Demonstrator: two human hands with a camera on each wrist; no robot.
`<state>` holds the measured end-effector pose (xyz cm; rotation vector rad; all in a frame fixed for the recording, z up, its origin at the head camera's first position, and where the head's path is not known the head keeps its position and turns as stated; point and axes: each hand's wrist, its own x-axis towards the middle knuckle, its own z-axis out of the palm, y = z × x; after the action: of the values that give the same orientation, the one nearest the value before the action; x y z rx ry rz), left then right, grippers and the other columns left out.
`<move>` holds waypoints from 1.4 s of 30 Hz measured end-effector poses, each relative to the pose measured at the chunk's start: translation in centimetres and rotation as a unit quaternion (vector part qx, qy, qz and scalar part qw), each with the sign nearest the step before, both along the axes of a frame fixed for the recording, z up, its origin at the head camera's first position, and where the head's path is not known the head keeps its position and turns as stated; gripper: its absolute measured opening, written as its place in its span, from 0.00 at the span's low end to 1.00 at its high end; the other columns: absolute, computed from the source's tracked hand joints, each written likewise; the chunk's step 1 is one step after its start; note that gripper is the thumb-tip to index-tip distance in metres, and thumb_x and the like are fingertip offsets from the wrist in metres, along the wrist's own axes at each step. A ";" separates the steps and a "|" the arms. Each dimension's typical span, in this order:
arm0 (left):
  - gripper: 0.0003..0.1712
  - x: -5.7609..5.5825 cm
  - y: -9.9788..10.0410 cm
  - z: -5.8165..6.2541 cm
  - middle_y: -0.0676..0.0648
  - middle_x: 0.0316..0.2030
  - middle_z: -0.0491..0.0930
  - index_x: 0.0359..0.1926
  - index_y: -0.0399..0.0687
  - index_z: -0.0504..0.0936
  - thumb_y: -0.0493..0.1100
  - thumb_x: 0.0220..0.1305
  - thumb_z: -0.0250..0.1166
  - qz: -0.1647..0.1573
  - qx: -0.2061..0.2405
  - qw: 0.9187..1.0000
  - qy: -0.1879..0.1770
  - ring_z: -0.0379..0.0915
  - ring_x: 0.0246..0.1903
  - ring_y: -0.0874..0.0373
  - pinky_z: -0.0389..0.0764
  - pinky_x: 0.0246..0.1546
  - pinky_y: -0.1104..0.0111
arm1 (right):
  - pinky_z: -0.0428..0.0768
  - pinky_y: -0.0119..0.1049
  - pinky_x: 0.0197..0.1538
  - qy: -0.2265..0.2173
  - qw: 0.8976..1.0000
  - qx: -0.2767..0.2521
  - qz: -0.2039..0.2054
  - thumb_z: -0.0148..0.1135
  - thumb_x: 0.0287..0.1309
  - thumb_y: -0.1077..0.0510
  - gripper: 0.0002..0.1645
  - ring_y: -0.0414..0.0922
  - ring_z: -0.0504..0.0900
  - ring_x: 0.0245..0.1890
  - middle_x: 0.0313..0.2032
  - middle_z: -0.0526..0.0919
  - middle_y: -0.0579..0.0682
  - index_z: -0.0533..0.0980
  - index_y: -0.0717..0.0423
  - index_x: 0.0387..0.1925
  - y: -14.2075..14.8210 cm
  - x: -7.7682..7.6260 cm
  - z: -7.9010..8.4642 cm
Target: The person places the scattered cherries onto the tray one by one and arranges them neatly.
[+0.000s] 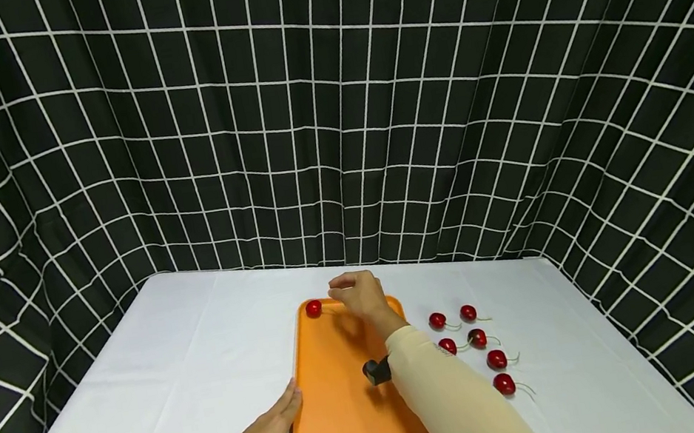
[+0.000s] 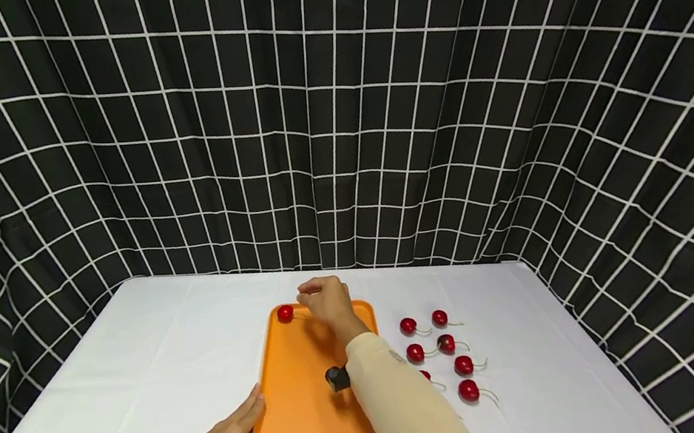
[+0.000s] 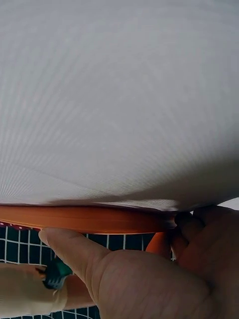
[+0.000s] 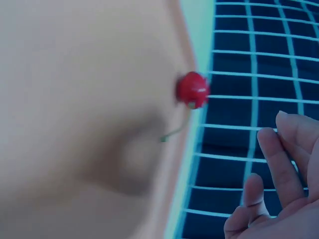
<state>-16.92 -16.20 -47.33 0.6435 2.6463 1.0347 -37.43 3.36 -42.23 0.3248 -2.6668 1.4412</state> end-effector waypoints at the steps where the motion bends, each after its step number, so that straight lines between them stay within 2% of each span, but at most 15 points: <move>1: 0.65 0.0 0.0 0.0 0.35 0.74 0.34 0.72 0.28 0.49 0.70 0.51 0.65 0.000 0.000 1.000 -0.001 0.46 0.67 0.29 0.60 0.59 0.38 | 0.79 0.38 0.43 0.002 1.000 -0.002 0.003 0.71 0.55 0.56 0.04 0.44 0.81 0.41 0.35 0.86 0.41 0.87 0.48 0.34 0.1 0.2 0.5; 8: 0.65 0.1 0.0 -0.3 0.35 0.74 0.34 0.72 0.28 0.49 0.69 0.51 0.66 0.003 0.002 1.000 -0.007 0.45 0.67 0.28 0.59 0.59 0.37 | 0.78 0.35 0.33 0.032 0.998 -0.041 0.046 0.71 0.56 0.57 0.05 0.44 0.77 0.35 0.38 0.85 0.41 0.87 0.48 0.35 1.1 1.9 4.1; 11: 0.65 0.0 -0.1 -0.2 0.35 0.74 0.34 0.72 0.28 0.49 0.69 0.51 0.67 0.008 0.004 1.000 -0.005 0.44 0.67 0.29 0.58 0.59 0.37 | 0.78 0.38 0.37 0.046 0.993 -0.072 0.076 0.70 0.57 0.56 0.06 0.45 0.77 0.37 0.38 0.85 0.42 0.86 0.49 0.37 1.8 2.9 5.8; 16: 0.65 -0.2 -0.3 -0.3 0.34 0.73 0.34 0.71 0.27 0.49 0.68 0.50 0.67 0.008 0.005 1.000 0.000 0.45 0.67 0.28 0.58 0.58 0.36 | 0.76 0.42 0.48 0.060 0.985 -0.123 0.109 0.69 0.57 0.57 0.09 0.46 0.76 0.44 0.41 0.85 0.44 0.86 0.52 0.40 3.3 4.7 7.6; 18: 0.65 -0.2 -0.3 -0.4 0.34 0.73 0.34 0.71 0.27 0.49 0.68 0.50 0.67 0.008 0.003 1.000 0.000 0.45 0.67 0.29 0.59 0.58 0.36 | 0.74 0.42 0.45 0.065 0.981 -0.140 0.114 0.70 0.57 0.57 0.09 0.47 0.74 0.43 0.41 0.84 0.46 0.85 0.55 0.40 4.0 5.6 8.0; 21: 0.65 -0.1 -0.3 -0.4 0.34 0.73 0.35 0.71 0.26 0.50 0.68 0.51 0.68 0.009 -0.001 1.000 -0.002 0.46 0.67 0.29 0.58 0.58 0.36 | 0.71 0.37 0.35 0.073 0.978 -0.155 0.119 0.70 0.56 0.57 0.11 0.48 0.71 0.38 0.41 0.84 0.47 0.85 0.57 0.41 4.9 6.9 8.6; 26: 0.65 -0.2 -0.3 -0.1 0.35 0.73 0.34 0.71 0.27 0.50 0.68 0.50 0.68 0.011 0.000 1.000 -0.002 0.45 0.67 0.30 0.57 0.59 0.37 | 0.66 0.30 0.25 0.098 0.972 -0.174 0.128 0.70 0.56 0.58 0.09 0.49 0.70 0.34 0.41 0.84 0.48 0.85 0.56 0.40 6.5 9.2 9.5; 30: 0.65 -0.3 -0.3 0.0 0.36 0.74 0.34 0.71 0.28 0.49 0.68 0.50 0.68 0.010 0.002 1.000 -0.006 0.44 0.68 0.31 0.56 0.60 0.36 | 0.62 0.29 0.21 0.115 0.968 -0.186 0.126 0.70 0.56 0.59 0.09 0.50 0.68 0.29 0.40 0.83 0.51 0.86 0.55 0.40 7.9 11.1 10.3; 32: 0.65 -0.3 -0.2 -0.1 0.36 0.74 0.34 0.71 0.28 0.49 0.68 0.50 0.68 0.006 0.003 1.000 -0.006 0.43 0.68 0.30 0.56 0.60 0.36 | 0.60 0.29 0.17 0.108 0.969 -0.190 0.113 0.70 0.56 0.58 0.09 0.48 0.66 0.22 0.37 0.81 0.53 0.85 0.54 0.40 8.7 12.0 10.5; 35: 0.65 -0.4 -0.2 -0.2 0.36 0.73 0.34 0.72 0.28 0.48 0.68 0.50 0.68 0.005 0.006 1.000 -0.005 0.43 0.68 0.31 0.55 0.60 0.37 | 0.60 0.28 0.15 0.110 0.970 -0.196 0.096 0.71 0.56 0.59 0.10 0.46 0.62 0.19 0.36 0.80 0.55 0.85 0.54 0.41 10.1 13.3 10.9; 42: 0.65 -0.2 0.0 0.0 0.35 0.73 0.34 0.71 0.27 0.49 0.67 0.50 0.69 0.005 0.010 1.000 -0.006 0.44 0.68 0.30 0.56 0.60 0.37 | 0.62 0.31 0.14 0.137 0.969 -0.197 0.057 0.68 0.58 0.62 0.10 0.44 0.65 0.20 0.31 0.78 0.55 0.84 0.59 0.43 13.5 15.7 11.2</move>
<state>-17.17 -16.19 -47.36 0.6280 2.6352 1.0659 -21.75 16.82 -31.05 0.5969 -2.1191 1.7656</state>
